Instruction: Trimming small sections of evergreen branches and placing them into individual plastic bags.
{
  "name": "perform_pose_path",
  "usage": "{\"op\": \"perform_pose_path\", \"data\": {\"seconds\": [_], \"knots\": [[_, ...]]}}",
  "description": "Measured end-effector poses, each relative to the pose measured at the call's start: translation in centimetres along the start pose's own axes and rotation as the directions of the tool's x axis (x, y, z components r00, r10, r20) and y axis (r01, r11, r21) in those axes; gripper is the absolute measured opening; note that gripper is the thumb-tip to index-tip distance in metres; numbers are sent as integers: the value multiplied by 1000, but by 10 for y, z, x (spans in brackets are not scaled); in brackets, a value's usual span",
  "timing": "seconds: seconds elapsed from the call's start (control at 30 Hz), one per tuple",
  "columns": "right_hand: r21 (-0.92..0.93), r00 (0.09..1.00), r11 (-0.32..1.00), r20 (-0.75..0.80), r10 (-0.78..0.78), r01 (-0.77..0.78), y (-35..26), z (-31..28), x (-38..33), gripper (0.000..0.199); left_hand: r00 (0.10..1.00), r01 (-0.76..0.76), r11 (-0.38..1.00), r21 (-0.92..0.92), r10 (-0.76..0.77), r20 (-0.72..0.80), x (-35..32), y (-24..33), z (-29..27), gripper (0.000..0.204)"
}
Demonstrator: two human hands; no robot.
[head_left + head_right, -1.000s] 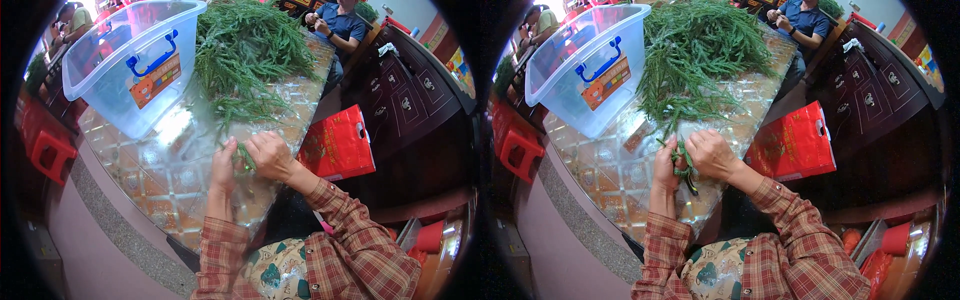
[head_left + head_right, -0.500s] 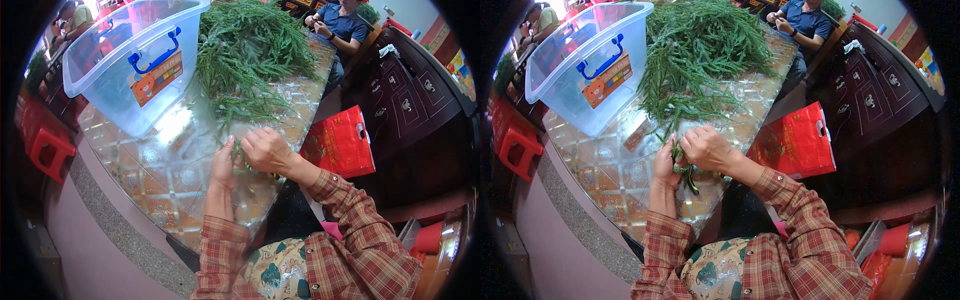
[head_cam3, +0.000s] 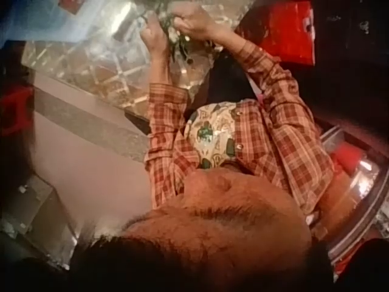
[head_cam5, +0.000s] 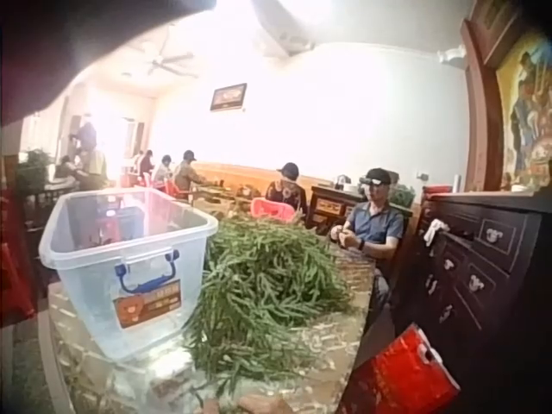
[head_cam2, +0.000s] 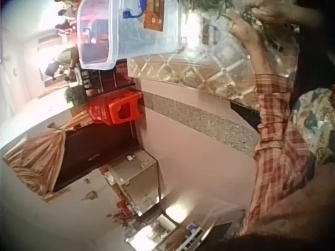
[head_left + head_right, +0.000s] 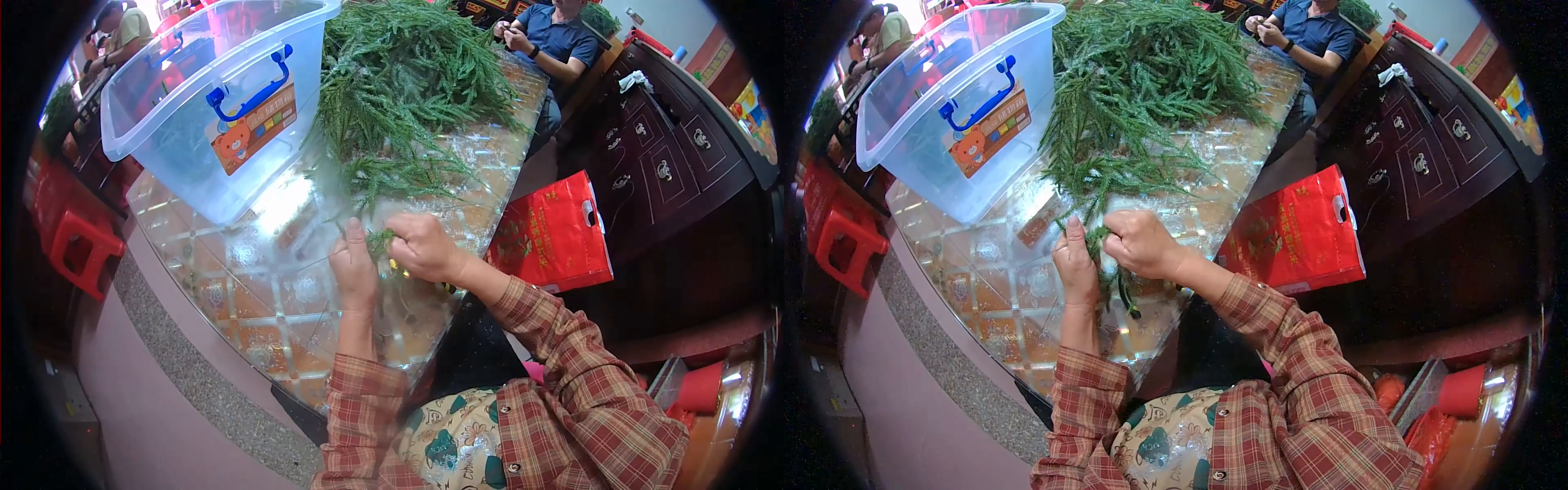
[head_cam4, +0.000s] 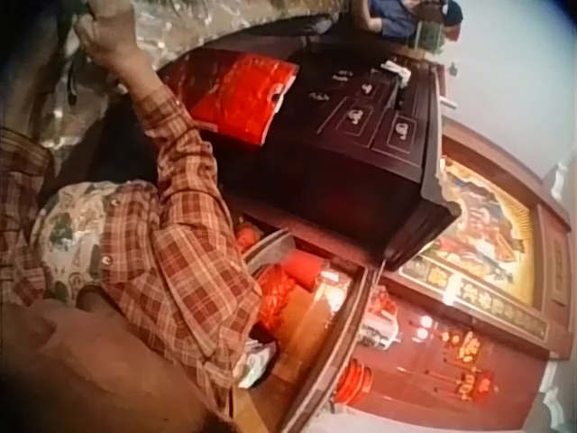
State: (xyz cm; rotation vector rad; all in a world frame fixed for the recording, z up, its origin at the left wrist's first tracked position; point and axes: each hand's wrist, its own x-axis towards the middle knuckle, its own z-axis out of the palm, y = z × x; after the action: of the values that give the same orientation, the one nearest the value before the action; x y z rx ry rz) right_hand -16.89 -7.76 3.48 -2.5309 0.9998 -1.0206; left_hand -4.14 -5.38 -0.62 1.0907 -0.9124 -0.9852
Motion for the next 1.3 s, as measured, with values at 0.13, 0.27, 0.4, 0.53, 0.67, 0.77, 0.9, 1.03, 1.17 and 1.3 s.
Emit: {"op": "perform_pose_path", "data": {"seconds": [0.13,0.27,0.4,0.53,0.67,0.77,0.9,1.03,1.17,1.3], "knots": [[381,931,850,142,336,-364,-2,1,-1,20,994,-101,993,54,103,-35,-2,6,1,48],[628,837,575,261,481,-525,1,10,4,24,999,33,976,-216,-34,-2,-1,1,-3,48],[604,893,702,37,448,-377,8,7,30,22,978,202,770,-605,-196,77,3,7,-5,50],[650,763,472,276,584,-596,-6,-11,49,17,938,83,822,-564,-256,-235,5,14,-4,51],[414,874,779,100,476,-471,4,-14,41,25,836,22,928,-371,-221,-502,10,2,-9,47],[-427,975,892,-216,61,-151,44,-25,14,24,827,-32,965,-260,-121,-550,11,1,-11,43],[-680,988,717,-106,114,-156,73,-35,-15,11,847,-192,972,-136,94,-524,10,5,0,43],[-617,988,771,-98,123,-157,66,-42,-20,6,900,-244,970,14,232,-368,6,7,6,47],[-545,962,824,-273,-1,-154,25,-67,-1,7,922,-202,979,18,196,-334,1,7,3,43],[-550,894,827,-421,-154,-117,8,-89,3,11,965,-117,988,-105,88,-248,0,8,2,40]]}}
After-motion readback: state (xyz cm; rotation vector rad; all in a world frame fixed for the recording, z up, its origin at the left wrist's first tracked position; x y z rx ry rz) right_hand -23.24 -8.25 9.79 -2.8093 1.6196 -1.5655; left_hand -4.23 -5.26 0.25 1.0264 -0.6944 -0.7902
